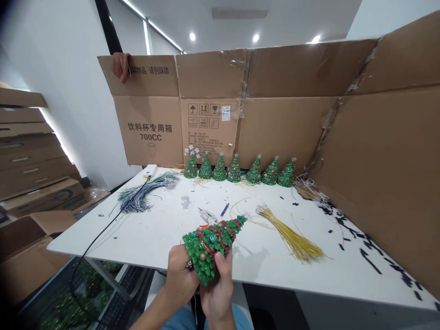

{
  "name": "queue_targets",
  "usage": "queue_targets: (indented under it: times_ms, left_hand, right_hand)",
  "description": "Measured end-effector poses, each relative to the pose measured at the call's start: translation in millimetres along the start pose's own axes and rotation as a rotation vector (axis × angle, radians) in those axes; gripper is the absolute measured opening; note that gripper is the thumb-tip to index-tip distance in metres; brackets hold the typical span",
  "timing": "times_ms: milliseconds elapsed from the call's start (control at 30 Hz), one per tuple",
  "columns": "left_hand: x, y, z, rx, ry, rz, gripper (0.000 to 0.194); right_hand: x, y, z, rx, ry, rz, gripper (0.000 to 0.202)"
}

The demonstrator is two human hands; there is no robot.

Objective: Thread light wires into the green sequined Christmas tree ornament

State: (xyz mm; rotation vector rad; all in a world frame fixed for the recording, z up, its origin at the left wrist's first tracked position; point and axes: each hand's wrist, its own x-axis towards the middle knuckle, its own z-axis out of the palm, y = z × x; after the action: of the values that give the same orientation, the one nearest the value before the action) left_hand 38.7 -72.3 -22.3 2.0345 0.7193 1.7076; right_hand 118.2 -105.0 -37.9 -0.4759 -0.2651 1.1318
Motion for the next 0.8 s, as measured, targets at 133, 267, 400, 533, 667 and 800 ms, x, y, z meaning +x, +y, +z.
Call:
queue_targets:
  times_ms: [133,267,400,533,667,800]
  left_hand:
    - [-1.8,-0.8,0.5,-0.002,-0.004,-0.008,0.023]
    - [-2.4,-2.6,0.9,0.0,0.005,0.005,0.023]
    - [-1.3,-3.0,-0.2,-0.008,-0.003,0.032,0.024]
    - [0.0,-1.6,-1.6,0.009,-0.001,0.066,0.023]
    - [0.1,-1.0,-1.7,0.018,0.011,0.082,0.022]
    - [-1.2,-3.0,-1.2,0.022,0.013,0.07,0.025]
  right_hand:
    - [0.2,1.2,-0.4,-0.007,-0.001,-0.007,0.052]
    - [0.7,2.1,-1.3,-0.007,-0.019,-0.001,0.056]
    - [1.3,3.1,-0.7,-0.033,-0.023,-0.018,0.054]
    - [2.4,4.2,-0.3,-0.057,-0.012,-0.03,0.053]
    - [2.4,5.2,-0.7,-0.069,-0.013,-0.039,0.057]
    - [1.1,6.4,-1.4,-0.083,-0.027,-0.044,0.06]
